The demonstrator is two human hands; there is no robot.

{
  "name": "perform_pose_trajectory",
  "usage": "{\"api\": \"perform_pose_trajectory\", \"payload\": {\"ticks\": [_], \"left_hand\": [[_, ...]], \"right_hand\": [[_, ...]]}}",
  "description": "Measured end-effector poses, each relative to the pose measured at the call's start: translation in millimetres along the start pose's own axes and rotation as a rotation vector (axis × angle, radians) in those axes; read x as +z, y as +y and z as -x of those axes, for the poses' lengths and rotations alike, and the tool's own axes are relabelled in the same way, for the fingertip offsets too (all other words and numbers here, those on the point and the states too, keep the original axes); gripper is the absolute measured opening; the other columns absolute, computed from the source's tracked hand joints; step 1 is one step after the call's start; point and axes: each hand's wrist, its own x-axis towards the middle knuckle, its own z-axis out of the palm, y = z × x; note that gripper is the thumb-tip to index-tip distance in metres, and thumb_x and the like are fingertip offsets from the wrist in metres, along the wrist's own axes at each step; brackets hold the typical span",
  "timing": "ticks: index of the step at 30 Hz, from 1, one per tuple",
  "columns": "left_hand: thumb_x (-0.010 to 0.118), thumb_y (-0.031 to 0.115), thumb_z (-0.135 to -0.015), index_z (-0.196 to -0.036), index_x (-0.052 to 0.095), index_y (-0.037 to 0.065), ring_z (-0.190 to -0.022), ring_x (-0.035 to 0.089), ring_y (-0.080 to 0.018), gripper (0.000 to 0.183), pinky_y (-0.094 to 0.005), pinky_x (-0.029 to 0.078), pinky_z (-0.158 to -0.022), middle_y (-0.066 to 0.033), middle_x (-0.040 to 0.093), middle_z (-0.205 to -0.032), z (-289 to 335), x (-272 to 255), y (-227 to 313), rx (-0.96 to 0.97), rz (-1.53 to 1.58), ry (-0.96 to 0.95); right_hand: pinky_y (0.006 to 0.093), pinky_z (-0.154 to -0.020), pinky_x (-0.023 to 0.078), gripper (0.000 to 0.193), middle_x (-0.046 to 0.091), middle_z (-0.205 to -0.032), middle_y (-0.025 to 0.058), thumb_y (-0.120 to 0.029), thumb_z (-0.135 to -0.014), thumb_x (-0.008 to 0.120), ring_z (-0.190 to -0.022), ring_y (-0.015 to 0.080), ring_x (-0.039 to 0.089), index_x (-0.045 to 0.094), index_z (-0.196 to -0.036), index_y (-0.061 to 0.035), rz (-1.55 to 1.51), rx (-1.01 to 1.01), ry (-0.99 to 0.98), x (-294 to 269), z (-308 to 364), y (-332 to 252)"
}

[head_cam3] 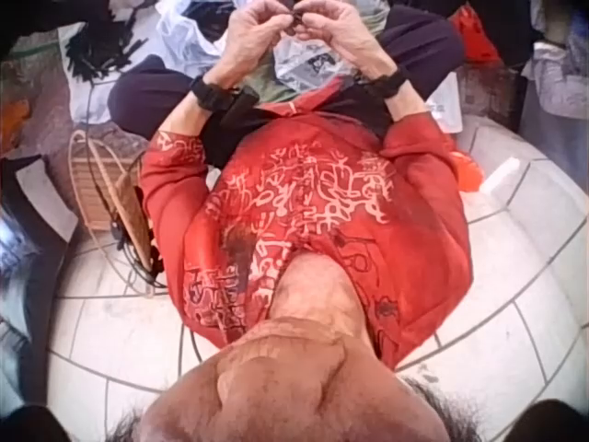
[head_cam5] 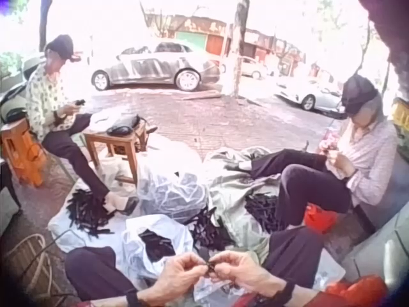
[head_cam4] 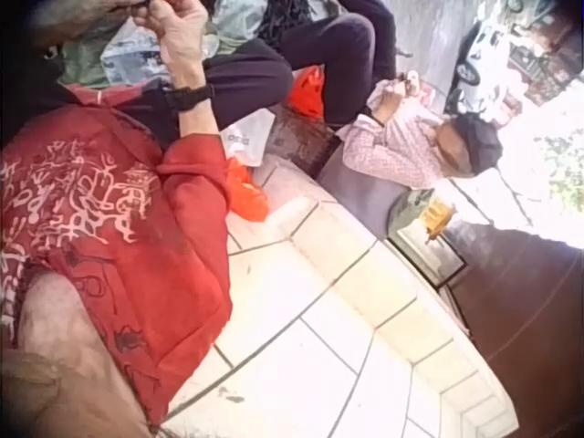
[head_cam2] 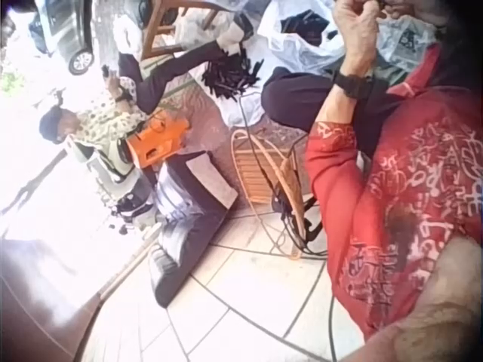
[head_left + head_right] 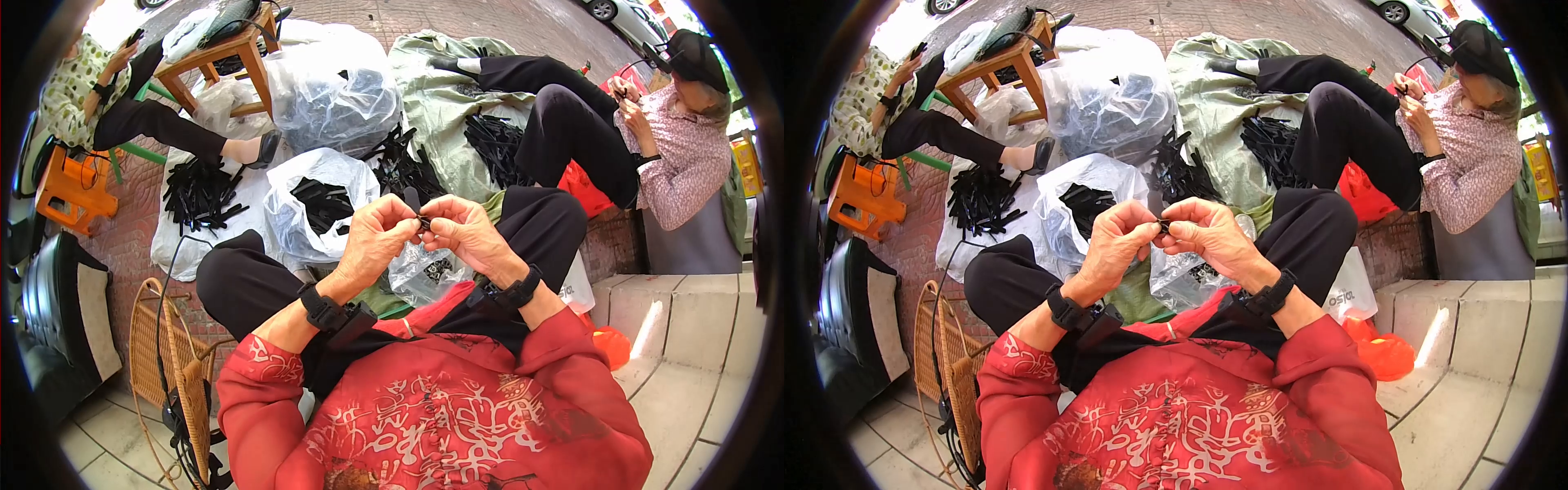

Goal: The recorder is manually assembling or processing small black plastic components for shoes, possibly sandal straps or fasteners.

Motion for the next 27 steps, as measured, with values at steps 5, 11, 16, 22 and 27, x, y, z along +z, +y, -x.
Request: {"api": "perform_pose_trajectory", "payload": {"ticks": [5,11,16,22,27], "left_hand": [[0.053,0.006,-0.081,-0.078,0.052,0.002,-0.053,0.048,-0.0037,0.005,-0.0160,0.036,-0.045,-0.0033,0.059,-0.068,0,0,-3,0.058,-0.120,0.016],[0.052,0.005,-0.082,-0.080,0.050,0.001,-0.054,0.050,-0.0053,0.005,-0.0174,0.039,-0.046,-0.0048,0.058,-0.069,2,3,-1,0.036,-0.167,0.024],[0.052,0.004,-0.082,-0.081,0.049,0.001,-0.055,0.051,-0.0061,0.004,-0.0176,0.040,-0.047,-0.0055,0.059,-0.070,2,4,-1,0.054,-0.131,-0.007],[0.051,0.004,-0.082,-0.084,0.049,0.001,-0.058,0.052,-0.0069,0.004,-0.0171,0.039,-0.049,-0.0052,0.057,-0.071,1,3,-1,0.027,-0.084,-0.073],[0.052,0.005,-0.081,-0.088,0.050,0.000,-0.064,0.052,-0.0063,0.008,-0.0176,0.039,-0.052,-0.0030,0.055,-0.076,1,-3,5,-0.038,0.056,-0.160]], "right_hand": [[0.0254,-0.065,0.052,0.022,0.060,-0.084,0.0104,-0.006,-0.078,0.059,-0.074,0.0162,0.061,0.051,-0.097,0.0021,0.101,-0.045,0.042,5,1,-1],[0.0258,-0.063,0.052,0.022,0.060,-0.082,0.0103,-0.008,-0.076,0.061,-0.072,0.0155,0.061,0.051,-0.093,0.0025,0.154,-0.072,0.031,2,-1,-5],[0.0258,-0.057,0.052,0.019,0.058,-0.076,0.0086,-0.008,-0.076,0.061,-0.066,0.0139,0.060,0.051,-0.089,0.0025,0.157,-0.068,-0.002,3,-2,-9],[0.0253,-0.051,0.052,0.019,0.057,-0.073,0.0067,-0.012,-0.079,0.058,-0.058,0.0111,0.057,0.052,-0.090,0.0029,0.239,-0.110,-0.001,1,-2,-9],[0.0242,-0.049,0.051,0.024,0.055,-0.071,0.0045,-0.018,-0.084,0.051,-0.053,0.0089,0.054,0.053,-0.096,0.0032,0.246,-0.017,-0.009,10,-3,-20]]}}
